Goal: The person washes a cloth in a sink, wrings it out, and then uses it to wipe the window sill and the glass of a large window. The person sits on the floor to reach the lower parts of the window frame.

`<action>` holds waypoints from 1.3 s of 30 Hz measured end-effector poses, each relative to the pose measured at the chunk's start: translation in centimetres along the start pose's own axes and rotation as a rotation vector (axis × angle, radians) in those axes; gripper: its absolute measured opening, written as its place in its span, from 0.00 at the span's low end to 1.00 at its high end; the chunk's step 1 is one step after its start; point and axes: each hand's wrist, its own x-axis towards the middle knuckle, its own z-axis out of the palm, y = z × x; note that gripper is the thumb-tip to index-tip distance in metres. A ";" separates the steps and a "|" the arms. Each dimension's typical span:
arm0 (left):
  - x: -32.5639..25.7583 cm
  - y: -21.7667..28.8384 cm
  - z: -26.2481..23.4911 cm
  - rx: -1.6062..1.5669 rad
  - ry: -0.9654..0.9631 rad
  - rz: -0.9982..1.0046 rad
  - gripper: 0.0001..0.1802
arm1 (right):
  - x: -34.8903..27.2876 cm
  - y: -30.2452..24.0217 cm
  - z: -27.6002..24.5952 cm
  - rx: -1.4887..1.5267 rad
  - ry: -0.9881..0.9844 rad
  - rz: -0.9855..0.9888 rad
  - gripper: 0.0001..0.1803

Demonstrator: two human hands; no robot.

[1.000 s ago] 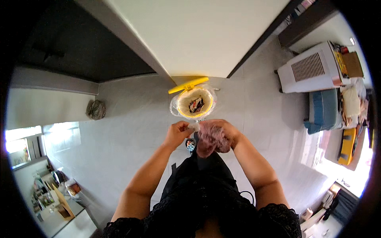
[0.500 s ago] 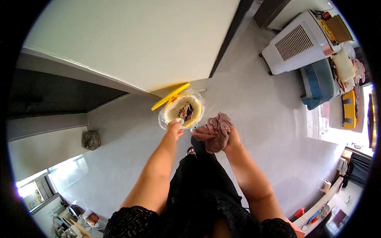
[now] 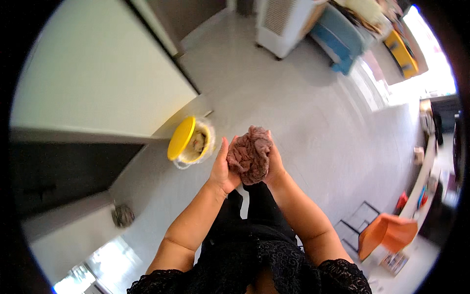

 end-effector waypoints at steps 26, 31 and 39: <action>55.4 -71.5 54.8 0.861 -0.127 -0.465 0.16 | -45.6 -80.6 -33.3 -1.407 1.106 -1.410 0.19; 70.4 -87.4 65.8 0.873 -0.278 -0.587 0.17 | -52.6 -99.8 -40.4 -1.361 1.168 -1.399 0.25; 90.5 -112.7 85.9 0.768 -0.199 -0.931 0.19 | -71.1 -119.1 -56.2 -0.717 1.726 -1.108 0.32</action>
